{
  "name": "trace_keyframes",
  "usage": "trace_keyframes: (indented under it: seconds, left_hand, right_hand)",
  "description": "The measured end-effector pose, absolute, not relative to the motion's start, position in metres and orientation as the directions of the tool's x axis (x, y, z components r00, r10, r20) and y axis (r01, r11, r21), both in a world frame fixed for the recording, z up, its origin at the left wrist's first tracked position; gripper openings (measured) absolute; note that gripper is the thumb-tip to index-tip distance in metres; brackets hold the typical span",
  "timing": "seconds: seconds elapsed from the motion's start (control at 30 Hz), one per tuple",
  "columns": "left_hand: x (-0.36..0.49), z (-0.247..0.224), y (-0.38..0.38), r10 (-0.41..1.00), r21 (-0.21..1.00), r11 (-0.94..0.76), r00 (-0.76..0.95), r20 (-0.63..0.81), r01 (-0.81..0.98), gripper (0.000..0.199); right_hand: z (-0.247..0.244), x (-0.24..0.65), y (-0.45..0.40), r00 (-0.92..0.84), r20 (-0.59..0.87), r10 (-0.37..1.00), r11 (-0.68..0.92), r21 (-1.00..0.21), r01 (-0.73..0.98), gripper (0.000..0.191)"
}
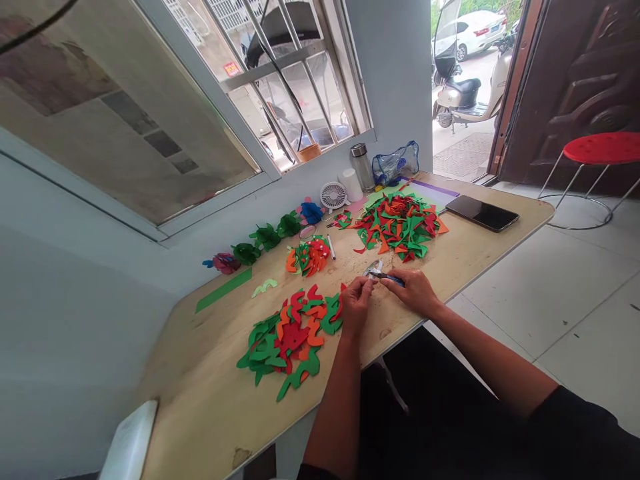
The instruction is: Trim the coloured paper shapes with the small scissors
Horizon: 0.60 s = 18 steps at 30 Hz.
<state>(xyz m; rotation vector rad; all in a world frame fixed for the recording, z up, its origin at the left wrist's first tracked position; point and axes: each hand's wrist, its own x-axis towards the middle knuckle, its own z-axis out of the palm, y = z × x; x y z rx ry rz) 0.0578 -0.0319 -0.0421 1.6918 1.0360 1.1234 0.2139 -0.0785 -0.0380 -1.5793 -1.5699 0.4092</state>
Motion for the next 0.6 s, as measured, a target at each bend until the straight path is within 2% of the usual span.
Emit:
trace_keyframes:
  seconds: [0.4, 0.6]
  left_hand:
    - [0.0585, -0.0423, -0.0347, 0.922, 0.901, -0.359, 0.244, 0.302, 0.244, 0.026]
    - [0.0661, -0.0412, -0.0343, 0.906, 0.862, -0.408, 0.249, 0.342, 0.301, 0.030]
  right_hand:
    - [-0.0398, 0.2141, -0.0767, 0.331, 0.342, 0.879, 0.038, -0.744, 0.667, 0.039]
    - [-0.0394, 0.2174, -0.0756, 0.406, 0.331, 0.852, 0.014, -0.790, 0.613, 0.041]
